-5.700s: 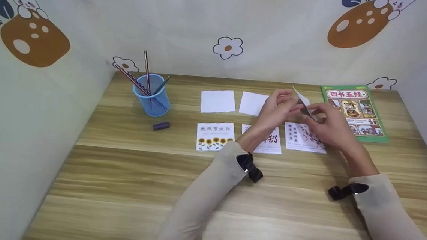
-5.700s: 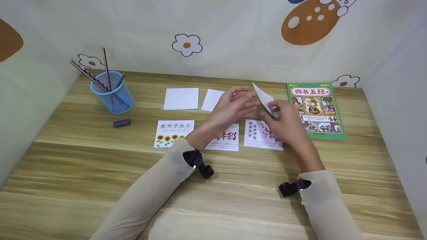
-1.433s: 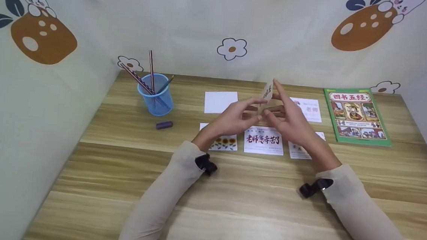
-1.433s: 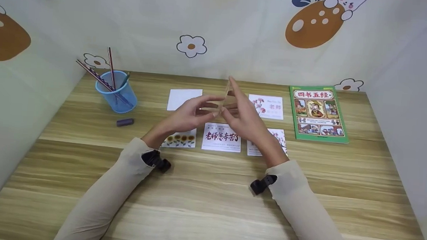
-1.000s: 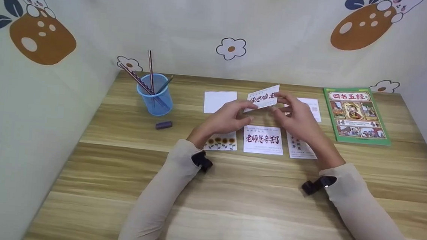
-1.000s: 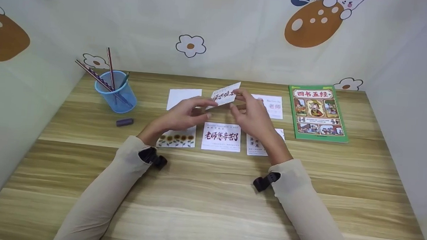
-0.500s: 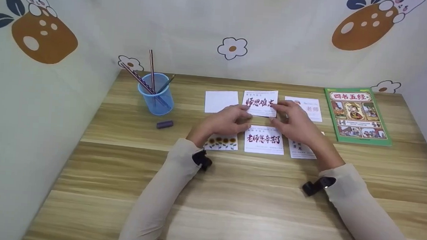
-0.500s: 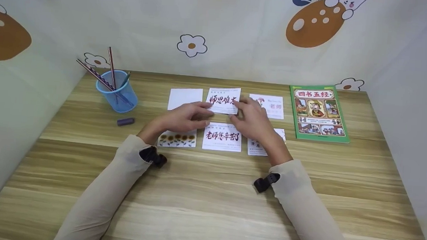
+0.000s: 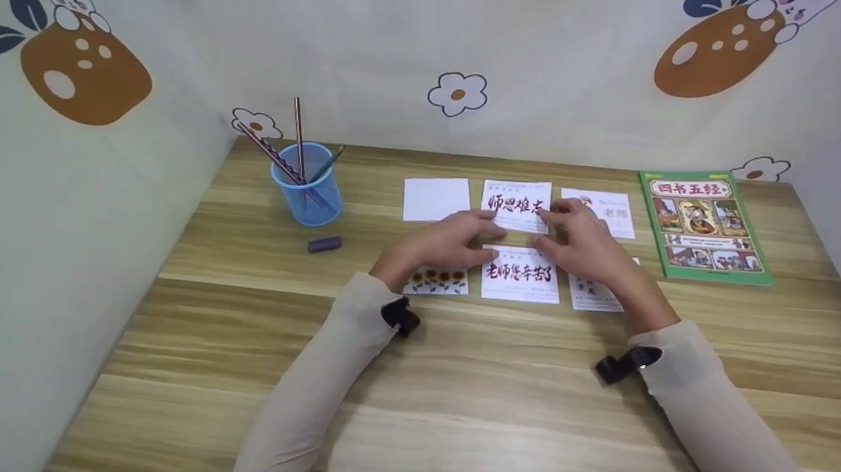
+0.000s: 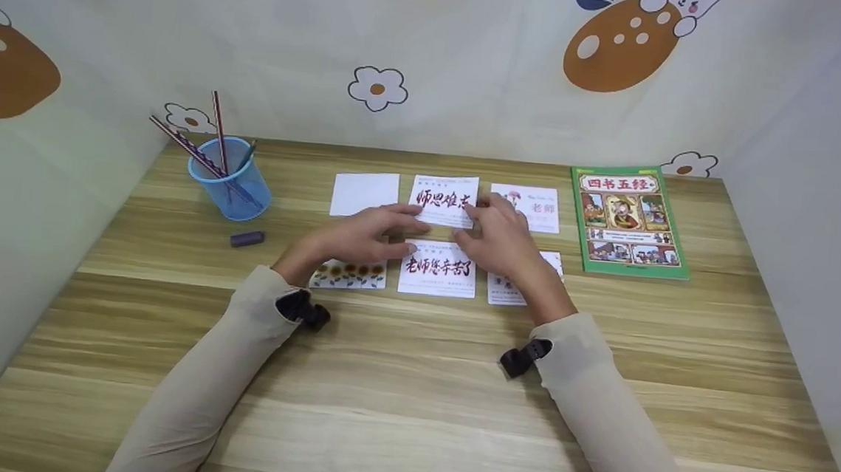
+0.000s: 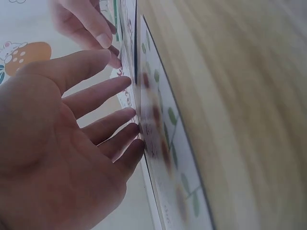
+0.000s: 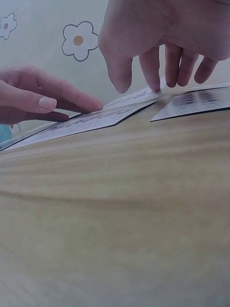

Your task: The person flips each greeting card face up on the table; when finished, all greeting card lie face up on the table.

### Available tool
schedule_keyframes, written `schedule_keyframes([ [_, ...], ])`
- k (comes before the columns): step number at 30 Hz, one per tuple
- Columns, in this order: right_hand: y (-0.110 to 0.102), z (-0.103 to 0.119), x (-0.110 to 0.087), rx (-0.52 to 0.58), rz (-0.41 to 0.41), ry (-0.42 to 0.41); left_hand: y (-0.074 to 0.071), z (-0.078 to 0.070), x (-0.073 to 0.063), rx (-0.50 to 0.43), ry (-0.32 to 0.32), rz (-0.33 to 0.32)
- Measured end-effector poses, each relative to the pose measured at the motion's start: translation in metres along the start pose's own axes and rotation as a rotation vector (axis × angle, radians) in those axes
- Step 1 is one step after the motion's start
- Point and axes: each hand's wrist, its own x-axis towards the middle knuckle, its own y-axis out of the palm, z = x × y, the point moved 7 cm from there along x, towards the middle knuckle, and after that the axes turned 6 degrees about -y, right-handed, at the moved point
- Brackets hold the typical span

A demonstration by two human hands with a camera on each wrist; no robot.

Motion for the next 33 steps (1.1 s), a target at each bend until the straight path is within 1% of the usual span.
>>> schedule_keyframes([
  [3,0.0,-0.002,0.0,-0.014,-0.003,0.01,0.001,-0.003,0.001,0.002,0.031,0.001],
  [8,0.0,-0.002,0.0,-0.026,-0.007,-0.011,0.001,-0.007,0.002,0.003,0.074,-0.005],
  [15,-0.002,-0.002,0.0,0.011,-0.008,-0.017,0.003,-0.007,0.002,0.007,0.061,0.004],
  [22,-0.002,-0.004,0.001,-0.006,0.014,-0.031,0.003,-0.006,0.001,0.012,0.034,0.016],
  [26,-0.003,-0.006,0.002,-0.011,0.015,-0.028,0.003,-0.006,0.002,0.01,0.038,0.019],
  [29,-0.002,-0.006,0.002,-0.009,0.014,-0.031,-0.001,-0.006,0.001,-0.011,0.054,-0.009],
  [31,-0.001,-0.006,0.002,-0.002,0.007,-0.035,-0.008,-0.004,-0.001,-0.041,0.067,-0.054],
  [33,-0.001,-0.006,0.002,0.01,-0.006,-0.046,-0.017,-0.002,-0.004,-0.073,0.071,-0.118],
])
